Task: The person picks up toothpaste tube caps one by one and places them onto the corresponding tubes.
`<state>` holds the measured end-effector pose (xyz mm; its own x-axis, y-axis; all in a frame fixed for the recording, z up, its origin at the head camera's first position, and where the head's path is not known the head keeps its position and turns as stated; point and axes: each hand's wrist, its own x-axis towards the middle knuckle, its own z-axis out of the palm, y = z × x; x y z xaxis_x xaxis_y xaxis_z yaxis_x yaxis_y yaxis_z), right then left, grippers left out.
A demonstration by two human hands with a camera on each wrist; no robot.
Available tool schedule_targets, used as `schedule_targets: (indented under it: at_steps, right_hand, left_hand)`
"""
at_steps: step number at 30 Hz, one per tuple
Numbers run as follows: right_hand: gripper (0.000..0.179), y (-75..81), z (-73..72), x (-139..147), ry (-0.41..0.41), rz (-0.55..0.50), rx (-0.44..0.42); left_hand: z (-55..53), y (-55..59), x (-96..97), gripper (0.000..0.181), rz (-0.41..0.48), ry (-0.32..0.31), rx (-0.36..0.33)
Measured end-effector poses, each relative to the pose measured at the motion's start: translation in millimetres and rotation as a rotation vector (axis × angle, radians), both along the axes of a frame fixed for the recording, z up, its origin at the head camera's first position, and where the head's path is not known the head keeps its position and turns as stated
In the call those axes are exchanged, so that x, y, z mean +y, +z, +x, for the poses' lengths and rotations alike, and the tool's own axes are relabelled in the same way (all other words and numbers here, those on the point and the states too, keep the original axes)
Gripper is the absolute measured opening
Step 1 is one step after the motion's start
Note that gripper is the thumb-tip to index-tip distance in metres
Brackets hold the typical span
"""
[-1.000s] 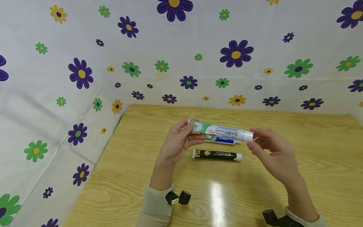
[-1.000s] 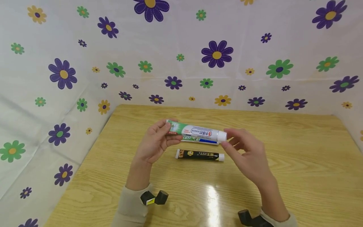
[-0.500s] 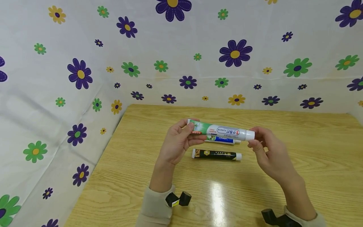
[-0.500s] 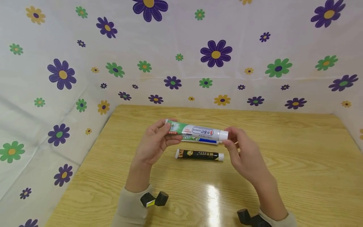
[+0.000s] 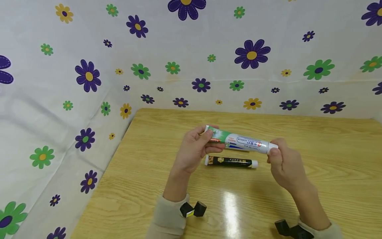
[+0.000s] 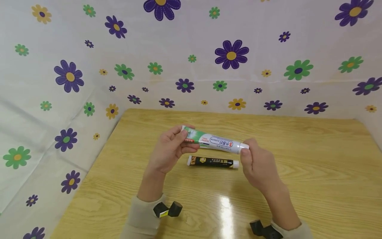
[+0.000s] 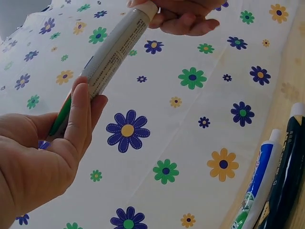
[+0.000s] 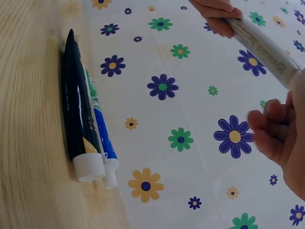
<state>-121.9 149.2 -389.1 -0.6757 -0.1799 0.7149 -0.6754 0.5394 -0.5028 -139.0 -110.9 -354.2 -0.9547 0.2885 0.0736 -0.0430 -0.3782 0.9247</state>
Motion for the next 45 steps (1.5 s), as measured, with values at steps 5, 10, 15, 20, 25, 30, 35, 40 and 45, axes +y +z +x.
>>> schedule_targets:
  at_steps: [5,10,15,20,25,30,35,40,45]
  right_hand:
    - [0.051,-5.1,-4.5,-5,0.097,-0.291,0.019]
    - [0.053,-3.3,-3.2,-10,0.144,-0.526,-0.094]
    - [0.051,11.6,3.0,-12,-0.034,-0.638,-0.367]
    - [0.048,26.1,3.5,-11,-0.119,-0.642,-0.59]
    - [0.04,25.3,-3.0,-6,-0.005,-0.624,-0.742]
    - [0.022,15.5,-3.5,0,0.127,-0.639,-0.568]
    - [0.027,11.7,-3.7,7,0.278,-0.617,-0.372]
    - [0.032,11.7,-4.1,10,0.278,-0.525,-0.319]
    - [0.028,11.3,-7.1,7,0.087,-0.479,-0.36]
  left_hand:
    - [3.1,0.5,8.0,0.032,-0.041,-0.01,0.095]
    - [4.3,-0.4,13.7,0.03,-0.062,0.008,0.204]
    - [4.8,-4.5,19.3,0.036,-0.101,0.026,0.349]
    - [5.6,-6.5,21.5,0.043,-0.129,0.061,0.5]
    - [5.3,-7.0,20.6,0.037,-0.188,0.151,0.546]
    - [1.6,-8.9,17.5,0.028,-0.194,0.23,0.423]
    - [-1.5,-8.7,14.0,0.027,-0.136,0.227,0.258]
    - [-5.2,-8.9,9.0,0.029,-0.098,0.176,0.079]
    - [-12.7,-11.4,4.9,0.034,-0.129,0.092,-0.006]
